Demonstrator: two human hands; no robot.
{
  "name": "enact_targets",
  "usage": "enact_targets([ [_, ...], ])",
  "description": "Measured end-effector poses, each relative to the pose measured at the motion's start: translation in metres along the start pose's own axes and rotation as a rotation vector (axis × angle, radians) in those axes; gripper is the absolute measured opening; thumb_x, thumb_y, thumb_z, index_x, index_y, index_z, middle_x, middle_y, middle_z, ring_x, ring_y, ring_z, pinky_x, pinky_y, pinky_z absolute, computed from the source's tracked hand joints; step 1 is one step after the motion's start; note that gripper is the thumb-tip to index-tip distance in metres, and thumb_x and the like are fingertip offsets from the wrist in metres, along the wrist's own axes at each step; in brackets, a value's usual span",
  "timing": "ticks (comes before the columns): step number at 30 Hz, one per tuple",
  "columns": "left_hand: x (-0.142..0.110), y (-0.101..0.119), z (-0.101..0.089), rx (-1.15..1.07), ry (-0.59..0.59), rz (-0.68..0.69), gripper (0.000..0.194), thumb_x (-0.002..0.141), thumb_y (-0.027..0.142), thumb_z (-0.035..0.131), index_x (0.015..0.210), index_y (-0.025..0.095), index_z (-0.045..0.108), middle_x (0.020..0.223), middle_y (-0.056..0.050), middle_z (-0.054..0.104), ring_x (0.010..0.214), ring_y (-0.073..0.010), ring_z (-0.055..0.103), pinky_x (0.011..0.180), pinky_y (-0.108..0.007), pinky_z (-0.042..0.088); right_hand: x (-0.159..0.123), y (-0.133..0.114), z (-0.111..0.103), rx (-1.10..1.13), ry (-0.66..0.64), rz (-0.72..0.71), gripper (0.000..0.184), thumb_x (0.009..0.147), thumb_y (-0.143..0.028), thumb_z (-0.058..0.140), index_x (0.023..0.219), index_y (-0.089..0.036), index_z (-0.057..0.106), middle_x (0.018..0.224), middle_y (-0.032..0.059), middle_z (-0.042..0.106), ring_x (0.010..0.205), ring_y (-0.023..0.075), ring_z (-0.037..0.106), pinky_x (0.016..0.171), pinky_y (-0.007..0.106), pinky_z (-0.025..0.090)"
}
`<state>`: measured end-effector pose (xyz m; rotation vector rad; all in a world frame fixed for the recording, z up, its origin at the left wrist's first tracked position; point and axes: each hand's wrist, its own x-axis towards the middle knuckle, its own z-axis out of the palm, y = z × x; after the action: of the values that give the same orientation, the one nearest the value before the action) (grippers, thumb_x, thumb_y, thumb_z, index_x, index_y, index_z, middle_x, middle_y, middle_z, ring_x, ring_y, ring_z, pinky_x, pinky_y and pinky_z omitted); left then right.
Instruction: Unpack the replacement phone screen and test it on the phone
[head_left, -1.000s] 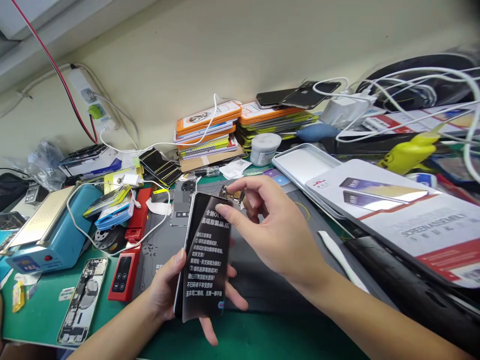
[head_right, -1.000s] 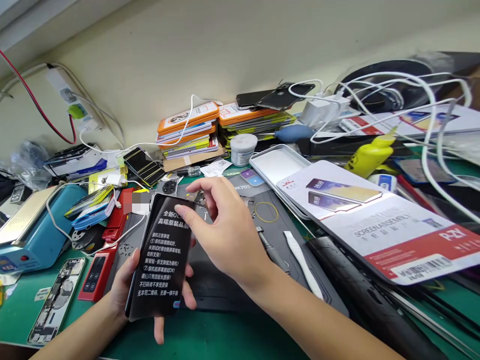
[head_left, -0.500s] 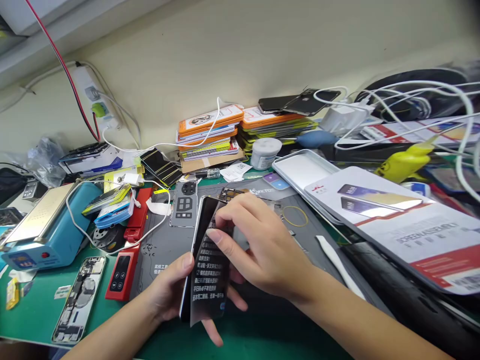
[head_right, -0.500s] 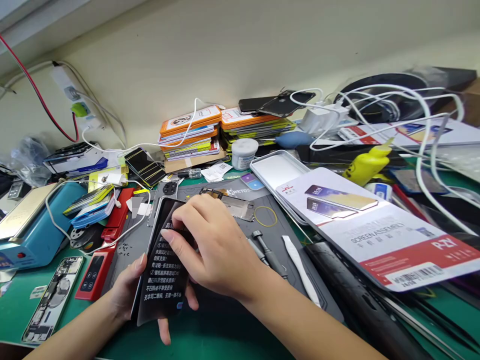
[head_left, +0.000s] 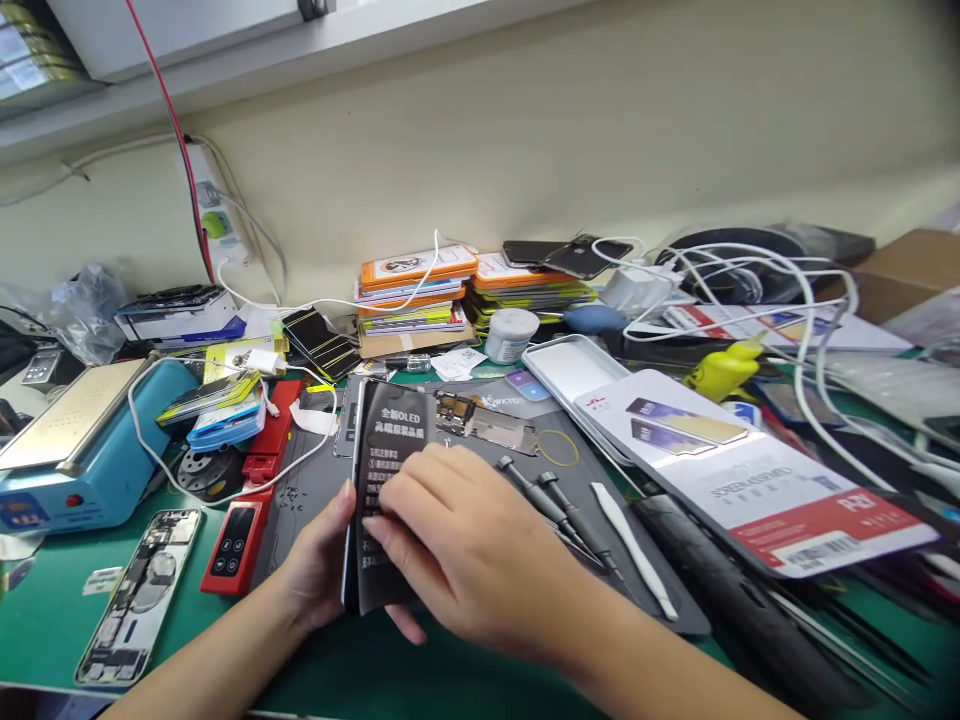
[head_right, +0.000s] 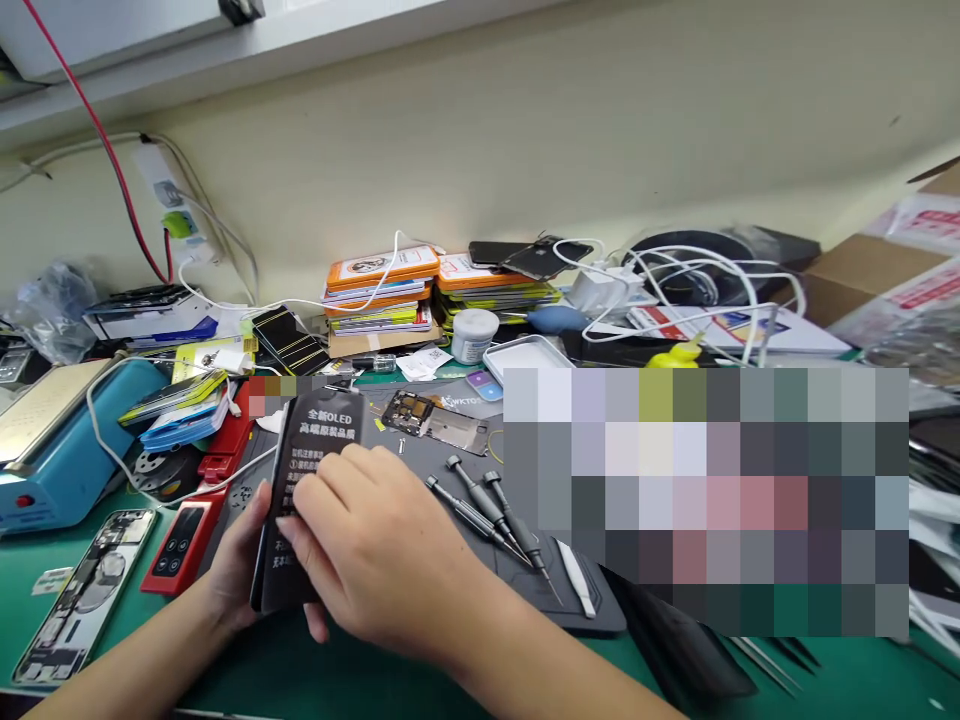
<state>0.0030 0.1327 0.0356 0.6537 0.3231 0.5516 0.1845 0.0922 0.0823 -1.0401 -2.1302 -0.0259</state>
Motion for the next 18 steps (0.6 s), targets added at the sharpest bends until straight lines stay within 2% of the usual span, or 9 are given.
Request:
enact_targets([
  [2, -0.002, 0.005, 0.006, 0.012, 0.039, 0.041, 0.055, 0.090, 0.064, 0.073, 0.122, 0.020, 0.080, 0.108, -0.011, 0.084, 0.092, -0.0277, 0.081, 0.078, -0.035, 0.067, -0.003, -0.012, 0.002, -0.013, -0.048, -0.036, 0.026, 0.106, -0.023, 0.052, 0.082, -0.019, 0.061, 0.082, 0.0029, 0.061, 0.075, 0.0217, 0.047, 0.072, 0.039, 0.034],
  [5, -0.005, 0.010, 0.014, 0.044, 0.079, 0.068, 0.065, 0.090, 0.066, 0.072, 0.133, 0.018, 0.074, 0.120, -0.013, 0.081, 0.113, -0.0303, 0.076, 0.104, -0.039, 0.058, -0.010, -0.028, 0.004, -0.028, -0.108, -0.084, 0.022, 0.105, -0.025, 0.056, 0.084, -0.020, 0.060, 0.083, 0.0013, 0.063, 0.077, 0.0217, 0.050, 0.074, 0.040, 0.036],
  [7, -0.007, 0.009, 0.016, 0.081, 0.083, 0.071, 0.070, 0.089, 0.069, 0.070, 0.137, 0.018, 0.071, 0.120, -0.013, 0.080, 0.114, -0.0297, 0.075, 0.107, -0.039, 0.055, -0.017, -0.037, 0.003, -0.026, -0.160, -0.101, 0.019, 0.103, -0.029, 0.063, 0.086, -0.021, 0.061, 0.086, 0.0008, 0.065, 0.081, 0.0217, 0.054, 0.083, 0.041, 0.040],
  [10, -0.011, 0.006, 0.014, 0.164, 0.083, 0.098, 0.070, 0.088, 0.069, 0.070, 0.139, 0.022, 0.069, 0.118, -0.010, 0.080, 0.108, -0.0257, 0.076, 0.101, -0.037, 0.057, -0.031, -0.044, 0.000, 0.094, -0.184, -0.068, 0.018, 0.100, -0.034, 0.070, 0.091, -0.021, 0.062, 0.089, 0.0001, 0.066, 0.084, 0.0205, 0.058, 0.101, 0.040, 0.043],
  [12, -0.012, 0.005, 0.012, 0.254, 0.089, 0.120, 0.067, 0.086, 0.068, 0.073, 0.134, 0.020, 0.072, 0.117, -0.011, 0.078, 0.103, -0.0254, 0.075, 0.091, -0.034, 0.061, -0.041, -0.046, -0.004, 0.252, -0.121, 0.076, 0.009, 0.102, -0.031, 0.066, 0.100, -0.023, 0.062, 0.093, 0.0002, 0.066, 0.087, 0.0194, 0.061, 0.102, 0.038, 0.047],
  [13, -0.013, 0.005, 0.012, 0.311, 0.091, 0.125, 0.068, 0.085, 0.067, 0.075, 0.132, 0.019, 0.072, 0.116, -0.012, 0.078, 0.102, -0.0270, 0.075, 0.083, -0.034, 0.063, -0.045, -0.047, -0.006, 0.331, -0.058, 0.203, 0.006, 0.104, -0.029, 0.063, 0.107, -0.025, 0.061, 0.097, 0.0003, 0.066, 0.090, 0.0189, 0.062, 0.101, 0.036, 0.049],
  [15, -0.014, 0.006, 0.012, 0.438, 0.106, 0.123, 0.071, 0.084, 0.062, 0.080, 0.139, 0.020, 0.068, 0.123, -0.015, 0.075, 0.105, -0.0320, 0.074, 0.066, -0.032, 0.063, -0.051, -0.048, -0.008, 0.511, 0.078, 0.510, 0.015, 0.108, -0.033, 0.058, 0.123, -0.031, 0.058, 0.111, 0.0013, 0.068, 0.103, 0.0184, 0.065, 0.098, 0.033, 0.054],
  [16, -0.014, 0.008, 0.014, 0.490, 0.119, 0.122, 0.074, 0.083, 0.056, 0.083, 0.146, 0.023, 0.062, 0.131, -0.015, 0.072, 0.111, -0.0344, 0.072, 0.063, -0.032, 0.063, -0.053, -0.049, -0.008, 0.621, 0.140, 0.655, 0.021, 0.109, -0.037, 0.057, 0.129, -0.034, 0.056, 0.121, 0.0020, 0.069, 0.112, 0.0185, 0.066, 0.098, 0.032, 0.055],
  [18, -0.014, 0.010, 0.018, 0.663, 0.170, 0.154, 0.083, 0.083, 0.045, 0.087, 0.156, 0.031, 0.051, 0.150, -0.013, 0.062, 0.129, -0.0358, 0.064, 0.075, -0.036, 0.065, -0.054, -0.050, -0.006, 0.875, 0.223, 0.853, 0.035, 0.107, -0.049, 0.060, 0.140, -0.038, 0.053, 0.142, 0.0030, 0.065, 0.133, 0.0202, 0.062, 0.105, 0.033, 0.056],
])
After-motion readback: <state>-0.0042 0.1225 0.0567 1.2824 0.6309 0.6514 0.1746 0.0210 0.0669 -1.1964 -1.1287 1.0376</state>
